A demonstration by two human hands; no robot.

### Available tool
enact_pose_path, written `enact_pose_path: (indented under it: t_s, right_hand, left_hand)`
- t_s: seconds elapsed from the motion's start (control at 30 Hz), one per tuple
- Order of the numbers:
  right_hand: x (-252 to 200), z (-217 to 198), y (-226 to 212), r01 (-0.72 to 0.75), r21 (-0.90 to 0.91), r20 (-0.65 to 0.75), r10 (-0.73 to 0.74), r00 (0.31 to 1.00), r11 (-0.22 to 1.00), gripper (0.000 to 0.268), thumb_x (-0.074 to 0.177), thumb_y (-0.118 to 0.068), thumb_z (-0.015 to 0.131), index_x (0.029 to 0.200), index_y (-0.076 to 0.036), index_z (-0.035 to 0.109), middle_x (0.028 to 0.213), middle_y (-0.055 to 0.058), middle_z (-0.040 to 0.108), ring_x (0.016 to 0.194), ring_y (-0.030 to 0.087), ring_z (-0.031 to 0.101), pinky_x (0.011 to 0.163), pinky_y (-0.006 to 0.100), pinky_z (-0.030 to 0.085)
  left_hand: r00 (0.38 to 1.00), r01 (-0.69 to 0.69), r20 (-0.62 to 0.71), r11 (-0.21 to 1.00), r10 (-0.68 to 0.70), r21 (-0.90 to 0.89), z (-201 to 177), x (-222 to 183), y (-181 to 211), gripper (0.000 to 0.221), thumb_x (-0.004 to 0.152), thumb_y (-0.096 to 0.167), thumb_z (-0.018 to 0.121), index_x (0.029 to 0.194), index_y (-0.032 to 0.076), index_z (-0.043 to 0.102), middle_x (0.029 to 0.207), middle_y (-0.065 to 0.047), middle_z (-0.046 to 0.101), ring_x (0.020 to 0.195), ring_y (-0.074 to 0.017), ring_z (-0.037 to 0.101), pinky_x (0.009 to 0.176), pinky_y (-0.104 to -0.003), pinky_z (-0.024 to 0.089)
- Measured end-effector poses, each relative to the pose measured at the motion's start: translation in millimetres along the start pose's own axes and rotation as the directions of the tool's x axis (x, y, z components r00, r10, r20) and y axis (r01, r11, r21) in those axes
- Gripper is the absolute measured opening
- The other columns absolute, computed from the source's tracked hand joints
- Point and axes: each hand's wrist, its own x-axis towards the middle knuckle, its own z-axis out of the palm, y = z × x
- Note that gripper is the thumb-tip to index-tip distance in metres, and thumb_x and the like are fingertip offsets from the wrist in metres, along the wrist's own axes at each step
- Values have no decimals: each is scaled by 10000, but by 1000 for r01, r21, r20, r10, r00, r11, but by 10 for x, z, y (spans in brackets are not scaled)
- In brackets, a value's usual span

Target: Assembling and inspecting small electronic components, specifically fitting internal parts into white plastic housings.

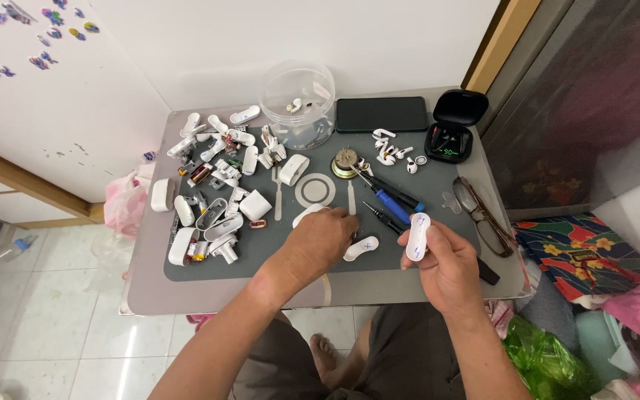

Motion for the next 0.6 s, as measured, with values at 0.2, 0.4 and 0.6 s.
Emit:
enact_pose_path:
  t_s: [0.2,0.4,0.6]
  right_hand:
    - [4,-2,-14,-5,25,21,4,1000,1000,360,1027,-103,549,1329,78,623,912,368,718,606,308,702,570,436,623]
    - [-3,-53,12,-20,48,33,18,999,999,364,1022,-97,556,1346,56,621,932,363,723,639,310,713,598,441,634]
    - [4,-31,6,-20,54,35,18,999,998,363,1020,-101,559,1349,41,617,942,364,727,644,317,719,606,446,642]
  left_hand:
    - [998,35,55,997,-31,-64,-297,34,77,289,855,85,778,1144,72,779,1020,-167,759,894,-302,763,782,-354,625]
    - [998,50,-32,980,-57,-192,-204,54,-16,242,808,70,790,1050,81,803,932,-147,745,835,-323,758,733,-384,630]
    - [974,114,-115,862,-195,-494,-315,-42,55,240,859,33,736,1098,28,767,888,-189,763,809,-367,757,693,-410,628]
